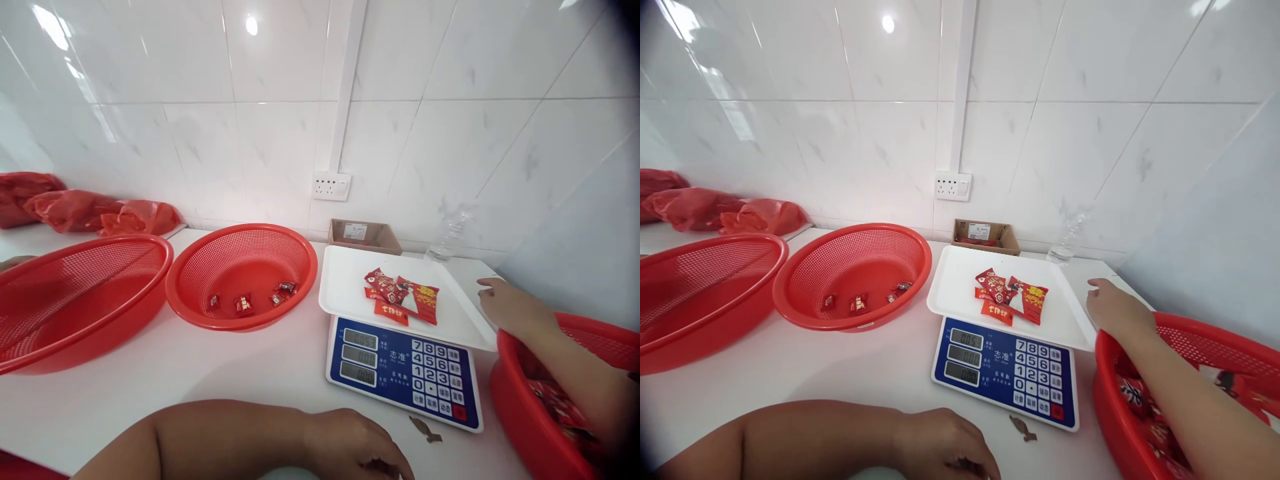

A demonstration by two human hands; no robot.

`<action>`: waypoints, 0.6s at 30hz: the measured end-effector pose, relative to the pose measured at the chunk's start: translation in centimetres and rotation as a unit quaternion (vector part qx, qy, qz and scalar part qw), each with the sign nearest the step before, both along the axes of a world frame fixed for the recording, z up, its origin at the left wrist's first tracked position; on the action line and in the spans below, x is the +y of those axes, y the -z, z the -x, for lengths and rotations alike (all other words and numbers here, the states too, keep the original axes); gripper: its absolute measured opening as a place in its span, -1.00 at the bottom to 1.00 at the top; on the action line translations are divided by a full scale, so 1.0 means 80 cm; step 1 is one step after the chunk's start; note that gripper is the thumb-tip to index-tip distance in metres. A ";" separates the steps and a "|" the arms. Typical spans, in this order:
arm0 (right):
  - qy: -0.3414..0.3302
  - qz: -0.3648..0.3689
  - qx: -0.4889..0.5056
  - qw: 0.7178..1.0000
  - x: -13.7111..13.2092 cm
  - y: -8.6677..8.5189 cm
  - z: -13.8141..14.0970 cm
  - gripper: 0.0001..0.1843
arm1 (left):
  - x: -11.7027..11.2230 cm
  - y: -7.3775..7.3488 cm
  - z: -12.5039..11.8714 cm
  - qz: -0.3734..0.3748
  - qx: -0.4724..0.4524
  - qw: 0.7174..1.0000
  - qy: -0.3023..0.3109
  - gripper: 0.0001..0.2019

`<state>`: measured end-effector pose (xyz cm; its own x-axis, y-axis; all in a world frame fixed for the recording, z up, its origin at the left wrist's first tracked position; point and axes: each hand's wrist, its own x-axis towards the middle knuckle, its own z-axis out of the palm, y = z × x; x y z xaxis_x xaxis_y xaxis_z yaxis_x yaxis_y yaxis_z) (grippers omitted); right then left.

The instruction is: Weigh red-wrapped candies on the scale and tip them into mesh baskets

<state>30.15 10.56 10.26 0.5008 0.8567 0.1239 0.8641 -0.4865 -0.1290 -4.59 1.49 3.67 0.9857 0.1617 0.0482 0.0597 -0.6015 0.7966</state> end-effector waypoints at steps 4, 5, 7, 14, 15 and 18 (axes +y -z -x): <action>-0.001 0.032 0.034 0.999 -0.003 -0.001 -0.001 -0.50 | -0.005 0.006 0.002 -0.032 -0.040 0.999 0.008 -0.75; -0.008 0.023 0.031 0.999 -0.003 0.001 -0.003 -0.51 | -0.006 0.005 0.002 -0.044 -0.056 0.997 0.002 -0.74; -0.027 0.005 0.025 0.999 -0.001 0.006 -0.008 -0.54 | -0.008 -0.005 0.001 -0.079 -0.088 0.993 -0.018 -0.74; -0.016 0.015 0.051 0.998 -0.003 -0.002 0.000 -0.57 | 0.033 -0.094 -0.016 -0.223 -0.133 0.939 -0.227 -0.74; -0.017 0.019 0.054 0.998 -0.005 -0.005 0.004 -0.57 | 0.043 -0.106 -0.019 -0.244 -0.108 0.930 -0.252 -0.74; -0.023 0.020 0.055 0.998 -0.011 -0.012 0.012 -0.57 | 0.070 -0.126 -0.032 -0.301 -0.014 0.908 -0.291 -0.72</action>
<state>29.19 9.67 11.22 0.4703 0.8818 0.0355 0.8671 -0.4542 -0.2048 -2.06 7.10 13.78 0.7383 0.5914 0.3244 0.4925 -0.8013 0.3397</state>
